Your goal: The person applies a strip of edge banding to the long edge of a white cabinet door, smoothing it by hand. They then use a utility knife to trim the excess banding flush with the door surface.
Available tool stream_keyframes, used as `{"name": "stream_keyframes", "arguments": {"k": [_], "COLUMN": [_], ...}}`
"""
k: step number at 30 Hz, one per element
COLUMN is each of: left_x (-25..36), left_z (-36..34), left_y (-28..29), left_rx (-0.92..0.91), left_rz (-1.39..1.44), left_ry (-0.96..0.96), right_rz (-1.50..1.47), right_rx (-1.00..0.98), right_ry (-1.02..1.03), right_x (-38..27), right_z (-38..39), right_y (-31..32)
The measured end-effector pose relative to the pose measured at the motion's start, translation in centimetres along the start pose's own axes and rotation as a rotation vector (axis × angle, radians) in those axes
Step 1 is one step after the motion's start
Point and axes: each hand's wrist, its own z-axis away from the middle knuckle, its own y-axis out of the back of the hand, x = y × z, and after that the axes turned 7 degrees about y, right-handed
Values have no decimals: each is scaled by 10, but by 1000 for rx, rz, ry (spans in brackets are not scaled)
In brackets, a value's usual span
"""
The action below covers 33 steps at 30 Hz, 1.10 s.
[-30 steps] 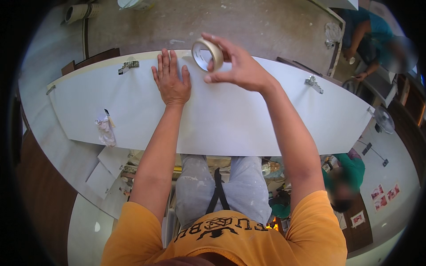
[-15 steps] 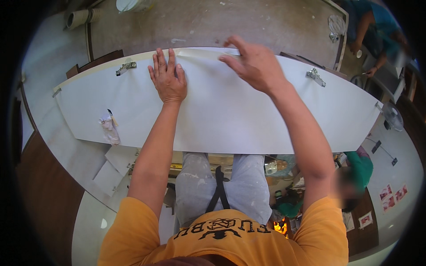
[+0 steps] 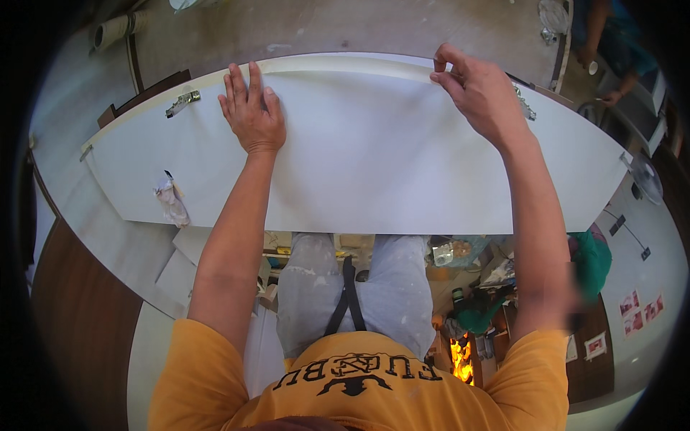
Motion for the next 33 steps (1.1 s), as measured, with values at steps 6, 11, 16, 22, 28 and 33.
{"name": "stream_keyframes", "arguments": {"k": [6, 11, 16, 22, 28, 33], "left_x": [3, 0, 3, 3, 3, 3], "left_z": [-1, -1, 0, -1, -1, -1], "left_y": [3, 3, 2, 2, 2, 3], "left_rx": [-20, -14, -19, -8, -15, -1], "left_rz": [-3, -23, -21, -18, -26, -31], "left_ry": [12, 12, 7, 0, 1, -3], "right_rz": [1, 46, 142, 189, 386, 436], "right_rx": [-12, 14, -24, 13, 31, 121], "right_ry": [139, 86, -158, -130, -98, -32], "right_x": [9, 2, -7, -13, -16, -11], "right_z": [1, -1, -16, -18, -20, -17], "right_y": [2, -1, -5, -8, -18, -25]}}
